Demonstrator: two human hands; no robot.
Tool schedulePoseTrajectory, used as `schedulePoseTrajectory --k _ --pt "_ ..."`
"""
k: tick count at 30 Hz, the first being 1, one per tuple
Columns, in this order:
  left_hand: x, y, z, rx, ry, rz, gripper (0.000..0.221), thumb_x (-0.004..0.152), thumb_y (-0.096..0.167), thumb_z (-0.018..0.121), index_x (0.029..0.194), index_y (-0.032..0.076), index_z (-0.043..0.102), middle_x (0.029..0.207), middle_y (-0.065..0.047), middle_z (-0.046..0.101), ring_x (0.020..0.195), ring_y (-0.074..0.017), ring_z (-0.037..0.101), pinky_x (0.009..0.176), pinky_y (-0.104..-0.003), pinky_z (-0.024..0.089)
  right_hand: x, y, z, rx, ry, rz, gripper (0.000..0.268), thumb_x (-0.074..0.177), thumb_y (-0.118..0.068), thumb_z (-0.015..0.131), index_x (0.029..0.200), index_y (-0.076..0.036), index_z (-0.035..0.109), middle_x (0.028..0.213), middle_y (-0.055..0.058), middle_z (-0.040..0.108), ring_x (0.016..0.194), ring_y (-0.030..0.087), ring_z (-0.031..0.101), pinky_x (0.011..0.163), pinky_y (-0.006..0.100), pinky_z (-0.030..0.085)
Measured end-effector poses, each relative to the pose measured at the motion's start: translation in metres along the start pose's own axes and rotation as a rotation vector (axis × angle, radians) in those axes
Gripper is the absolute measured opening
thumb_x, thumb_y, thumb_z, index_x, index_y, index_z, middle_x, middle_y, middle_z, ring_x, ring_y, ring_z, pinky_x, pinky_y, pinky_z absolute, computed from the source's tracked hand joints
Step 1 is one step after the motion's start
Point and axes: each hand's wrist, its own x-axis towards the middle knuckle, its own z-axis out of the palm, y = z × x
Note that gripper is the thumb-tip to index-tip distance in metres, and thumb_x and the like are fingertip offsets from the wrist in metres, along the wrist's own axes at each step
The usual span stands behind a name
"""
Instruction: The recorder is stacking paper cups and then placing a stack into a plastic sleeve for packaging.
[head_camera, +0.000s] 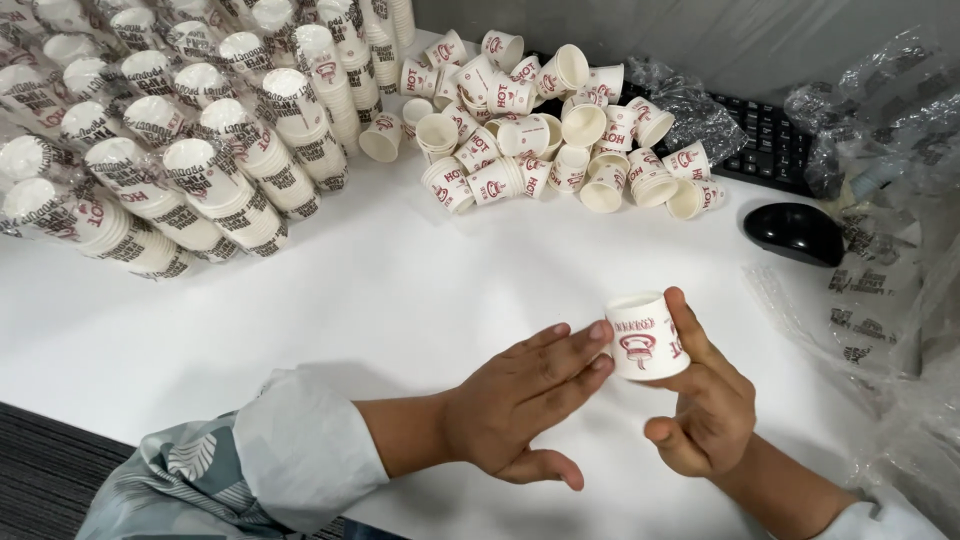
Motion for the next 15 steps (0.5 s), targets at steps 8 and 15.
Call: schedulePoseTrajectory --k 8,15 --pt "0.001 0.000 0.005 -0.040 -0.036 0.060 0.094 0.099 0.064 0.057 0.155 -0.010 0.040 0.166 -0.029 0.035 0.160 -0.0341 0.035 0.135 -0.046 0.026 -0.013 -0.011 0.005 0.655 0.354 0.239 0.025 0.107 -0.022 0.068 0.112 -0.003 0.053 0.146 0.035 0.056 0.137 0.035 0.058 0.113 0.042 0.054" --pt "0.000 -0.004 0.004 -0.119 -0.048 0.011 0.092 0.103 0.064 0.050 0.158 -0.009 0.037 0.169 -0.030 0.028 0.163 -0.0371 0.030 0.134 -0.046 0.024 -0.007 -0.012 0.002 0.346 0.263 0.350 0.028 0.094 -0.002 0.073 0.115 0.005 0.056 0.144 0.034 0.053 0.128 0.036 0.064 0.098 0.040 0.063"
